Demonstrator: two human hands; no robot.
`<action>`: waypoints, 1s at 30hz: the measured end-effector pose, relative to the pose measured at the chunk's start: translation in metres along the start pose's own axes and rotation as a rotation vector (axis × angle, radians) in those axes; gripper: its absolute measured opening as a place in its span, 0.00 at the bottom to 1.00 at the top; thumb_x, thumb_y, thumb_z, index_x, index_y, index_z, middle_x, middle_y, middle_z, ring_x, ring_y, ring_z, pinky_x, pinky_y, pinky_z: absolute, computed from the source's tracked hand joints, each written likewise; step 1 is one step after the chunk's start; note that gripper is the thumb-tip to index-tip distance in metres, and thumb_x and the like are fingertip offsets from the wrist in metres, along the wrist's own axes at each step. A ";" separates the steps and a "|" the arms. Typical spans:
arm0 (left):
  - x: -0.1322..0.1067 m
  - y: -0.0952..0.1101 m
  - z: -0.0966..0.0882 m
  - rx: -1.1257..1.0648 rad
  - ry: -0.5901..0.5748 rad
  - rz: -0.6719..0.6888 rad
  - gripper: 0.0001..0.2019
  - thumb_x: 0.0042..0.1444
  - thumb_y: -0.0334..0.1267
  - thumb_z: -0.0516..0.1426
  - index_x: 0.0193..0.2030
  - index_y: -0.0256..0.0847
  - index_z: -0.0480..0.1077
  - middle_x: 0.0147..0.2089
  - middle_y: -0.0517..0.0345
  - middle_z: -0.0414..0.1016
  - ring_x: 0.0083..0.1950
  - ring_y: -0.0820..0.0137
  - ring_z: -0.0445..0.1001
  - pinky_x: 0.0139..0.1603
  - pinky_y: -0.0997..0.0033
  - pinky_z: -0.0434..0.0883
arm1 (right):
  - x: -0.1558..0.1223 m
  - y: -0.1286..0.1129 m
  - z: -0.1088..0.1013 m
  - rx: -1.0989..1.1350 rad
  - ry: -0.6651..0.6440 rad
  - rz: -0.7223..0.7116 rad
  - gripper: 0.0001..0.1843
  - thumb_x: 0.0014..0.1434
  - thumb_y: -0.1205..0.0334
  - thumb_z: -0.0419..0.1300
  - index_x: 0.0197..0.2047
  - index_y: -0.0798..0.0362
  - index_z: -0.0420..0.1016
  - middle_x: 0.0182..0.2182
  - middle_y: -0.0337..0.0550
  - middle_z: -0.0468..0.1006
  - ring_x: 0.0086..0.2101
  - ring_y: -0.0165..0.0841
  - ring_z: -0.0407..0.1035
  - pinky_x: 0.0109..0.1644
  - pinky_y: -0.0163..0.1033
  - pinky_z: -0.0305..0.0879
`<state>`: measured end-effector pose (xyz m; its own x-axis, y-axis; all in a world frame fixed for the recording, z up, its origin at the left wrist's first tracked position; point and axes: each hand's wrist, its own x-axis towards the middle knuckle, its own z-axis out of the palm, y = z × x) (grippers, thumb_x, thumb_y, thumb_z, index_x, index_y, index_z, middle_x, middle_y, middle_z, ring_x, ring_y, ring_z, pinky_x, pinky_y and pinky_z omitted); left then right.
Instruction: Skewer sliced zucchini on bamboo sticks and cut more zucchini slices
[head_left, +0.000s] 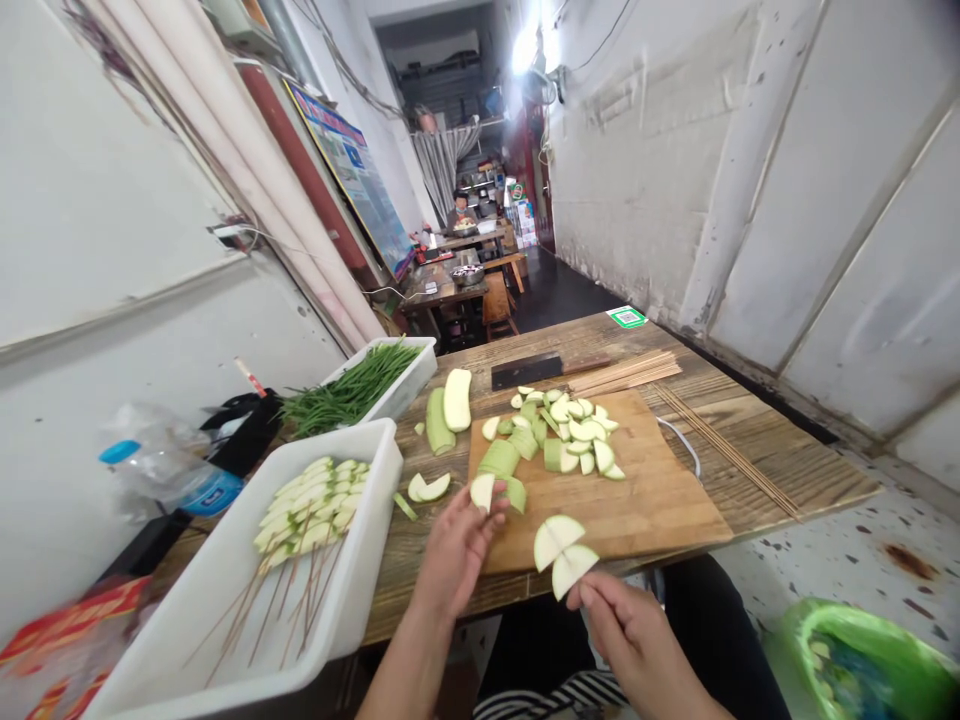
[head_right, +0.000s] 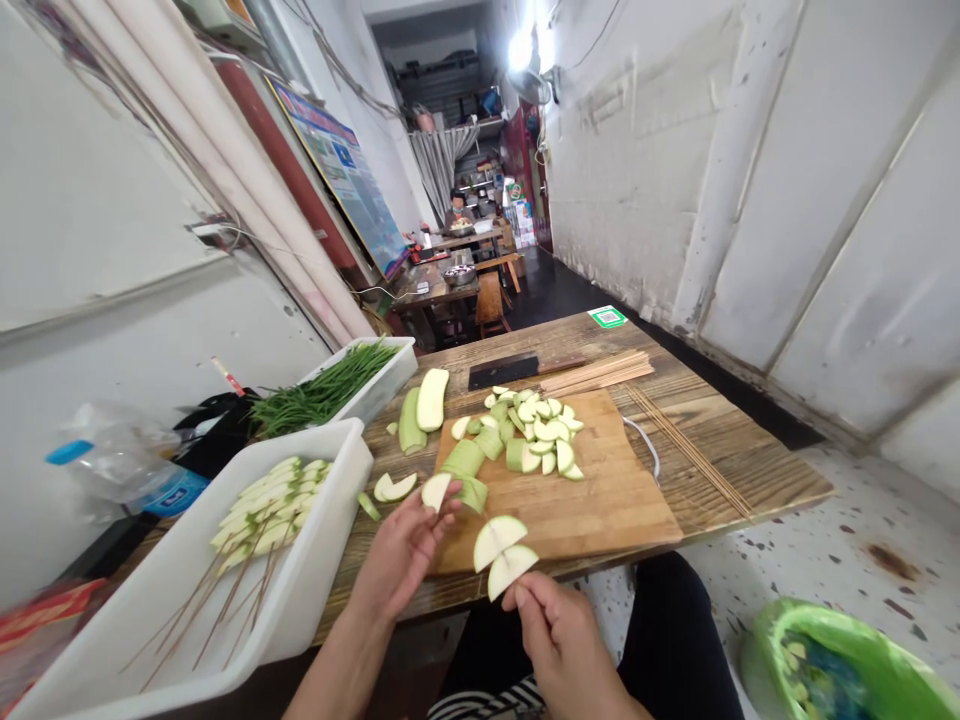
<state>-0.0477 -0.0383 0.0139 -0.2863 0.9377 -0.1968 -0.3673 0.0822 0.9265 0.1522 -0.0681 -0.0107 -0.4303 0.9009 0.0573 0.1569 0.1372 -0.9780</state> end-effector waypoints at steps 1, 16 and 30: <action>0.001 0.004 0.001 -0.089 -0.043 -0.082 0.15 0.49 0.31 0.56 0.45 0.32 0.67 0.49 0.43 0.70 0.41 0.70 0.72 0.38 0.75 0.69 | 0.000 -0.001 0.001 -0.008 -0.019 -0.009 0.16 0.64 0.55 0.44 0.32 0.53 0.66 0.17 0.30 0.52 0.19 0.27 0.51 0.21 0.31 0.48; 0.007 0.022 0.006 -0.185 0.076 -0.239 0.05 0.54 0.27 0.54 0.38 0.29 0.69 0.42 0.42 0.75 0.42 0.63 0.75 0.43 0.64 0.74 | -0.002 -0.005 0.000 -0.150 -0.116 -0.112 0.16 0.64 0.59 0.43 0.31 0.54 0.66 0.17 0.31 0.54 0.18 0.26 0.52 0.21 0.31 0.48; 0.007 0.024 0.009 -0.189 0.077 -0.289 0.04 0.53 0.26 0.56 0.36 0.28 0.70 0.39 0.41 0.76 0.41 0.62 0.76 0.45 0.62 0.74 | -0.001 -0.010 -0.002 -0.225 -0.105 -0.131 0.16 0.63 0.59 0.42 0.31 0.54 0.67 0.18 0.33 0.58 0.20 0.27 0.56 0.25 0.31 0.52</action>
<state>-0.0503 -0.0266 0.0373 -0.2094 0.8560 -0.4726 -0.5981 0.2703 0.7545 0.1526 -0.0698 -0.0005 -0.5480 0.8233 0.1481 0.2821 0.3485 -0.8938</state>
